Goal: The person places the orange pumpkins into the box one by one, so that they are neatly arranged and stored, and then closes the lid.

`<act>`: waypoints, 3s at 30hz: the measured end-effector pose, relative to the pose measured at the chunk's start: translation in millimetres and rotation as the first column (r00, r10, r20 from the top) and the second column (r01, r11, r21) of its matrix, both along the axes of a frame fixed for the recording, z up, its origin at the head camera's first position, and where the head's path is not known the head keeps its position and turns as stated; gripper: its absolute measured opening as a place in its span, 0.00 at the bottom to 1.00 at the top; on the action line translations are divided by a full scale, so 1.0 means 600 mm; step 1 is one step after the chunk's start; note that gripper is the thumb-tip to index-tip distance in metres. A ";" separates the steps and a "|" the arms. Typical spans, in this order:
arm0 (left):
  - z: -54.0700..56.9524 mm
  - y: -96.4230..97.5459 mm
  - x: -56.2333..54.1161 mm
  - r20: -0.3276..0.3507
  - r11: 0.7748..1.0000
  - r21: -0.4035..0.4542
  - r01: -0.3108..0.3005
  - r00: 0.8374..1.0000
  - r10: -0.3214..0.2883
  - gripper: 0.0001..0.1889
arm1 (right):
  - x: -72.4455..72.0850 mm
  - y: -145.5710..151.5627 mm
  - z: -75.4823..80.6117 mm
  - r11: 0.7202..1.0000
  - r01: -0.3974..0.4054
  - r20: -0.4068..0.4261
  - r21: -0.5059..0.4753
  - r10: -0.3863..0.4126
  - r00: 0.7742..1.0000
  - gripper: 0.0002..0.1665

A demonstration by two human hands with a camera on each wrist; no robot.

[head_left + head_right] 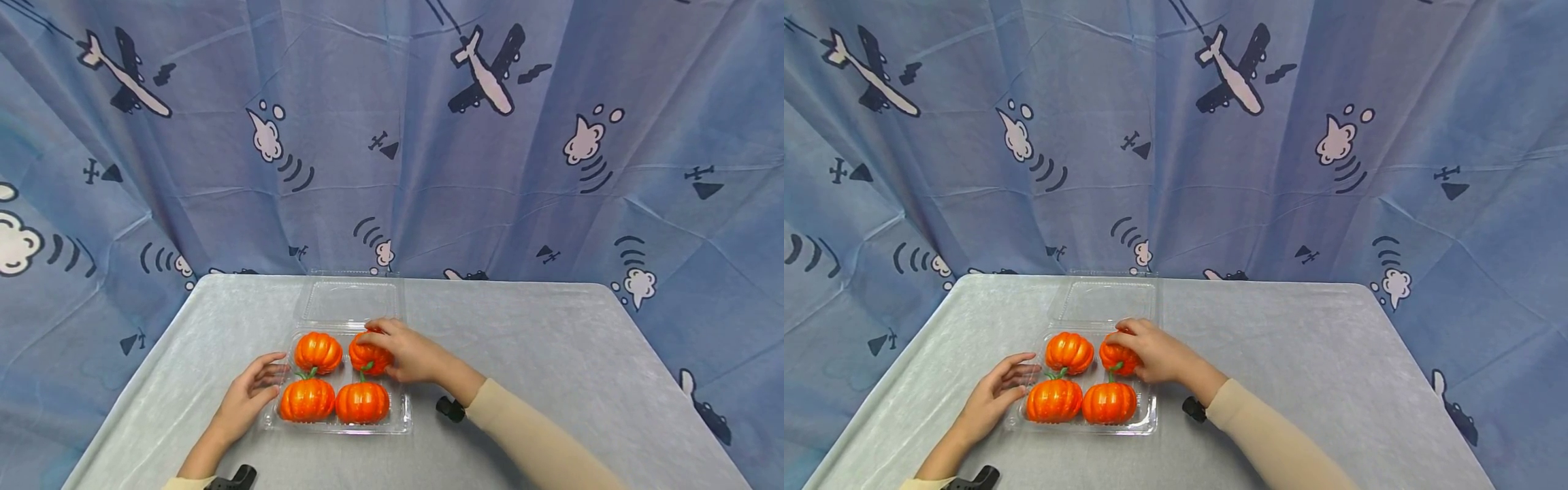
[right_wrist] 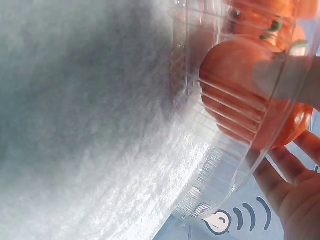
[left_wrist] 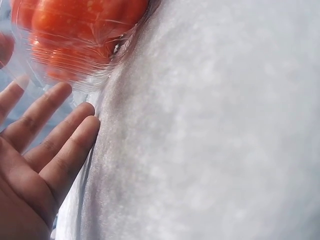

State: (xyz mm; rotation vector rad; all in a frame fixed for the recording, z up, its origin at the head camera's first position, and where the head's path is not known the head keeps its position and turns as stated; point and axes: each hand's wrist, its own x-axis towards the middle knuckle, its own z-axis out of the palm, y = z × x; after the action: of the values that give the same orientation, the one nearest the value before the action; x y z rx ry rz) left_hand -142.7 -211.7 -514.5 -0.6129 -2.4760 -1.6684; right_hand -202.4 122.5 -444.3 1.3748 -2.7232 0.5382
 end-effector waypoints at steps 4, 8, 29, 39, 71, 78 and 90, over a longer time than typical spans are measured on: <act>0.000 0.000 0.000 -0.004 1.000 0.001 0.000 1.000 0.000 0.26 | -0.001 -0.002 -0.002 1.000 -0.011 -0.020 0.011 0.011 1.000 0.38; -0.001 0.000 0.000 -0.006 1.000 0.003 -0.003 1.000 0.003 0.26 | -0.002 -0.004 -0.002 1.000 -0.019 -0.040 0.017 0.019 0.999 0.37; 0.001 0.001 0.001 -0.016 1.000 0.004 0.000 1.000 0.000 0.26 | 0.003 0.000 0.005 0.998 0.062 0.076 0.028 -0.064 0.995 0.38; 0.002 0.002 0.002 -0.008 1.000 0.014 0.000 1.000 0.000 0.26 | 0.003 0.012 0.017 0.986 0.120 0.079 -0.119 -0.111 0.991 0.32; 0.001 0.002 0.002 -0.006 1.000 0.031 -0.001 1.000 0.001 0.26 | -0.069 0.043 -0.044 0.602 0.702 0.636 -0.381 -0.381 0.671 0.21; 0.002 0.002 0.004 0.002 0.999 0.033 0.000 1.000 0.000 0.26 | -0.082 0.041 -0.057 0.571 0.733 0.681 -0.370 -0.370 0.632 0.21; -0.004 0.003 0.004 0.015 0.999 0.038 -0.006 1.000 0.005 0.26 | -0.088 0.040 -0.072 0.588 0.729 0.686 -0.349 -0.370 0.627 0.22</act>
State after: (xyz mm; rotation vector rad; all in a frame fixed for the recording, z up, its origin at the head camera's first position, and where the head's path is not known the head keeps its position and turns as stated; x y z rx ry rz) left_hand -140.5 -210.1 -516.9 -0.5912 -2.4483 -1.7199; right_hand -255.3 146.8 -487.3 0.1041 -2.6925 1.7454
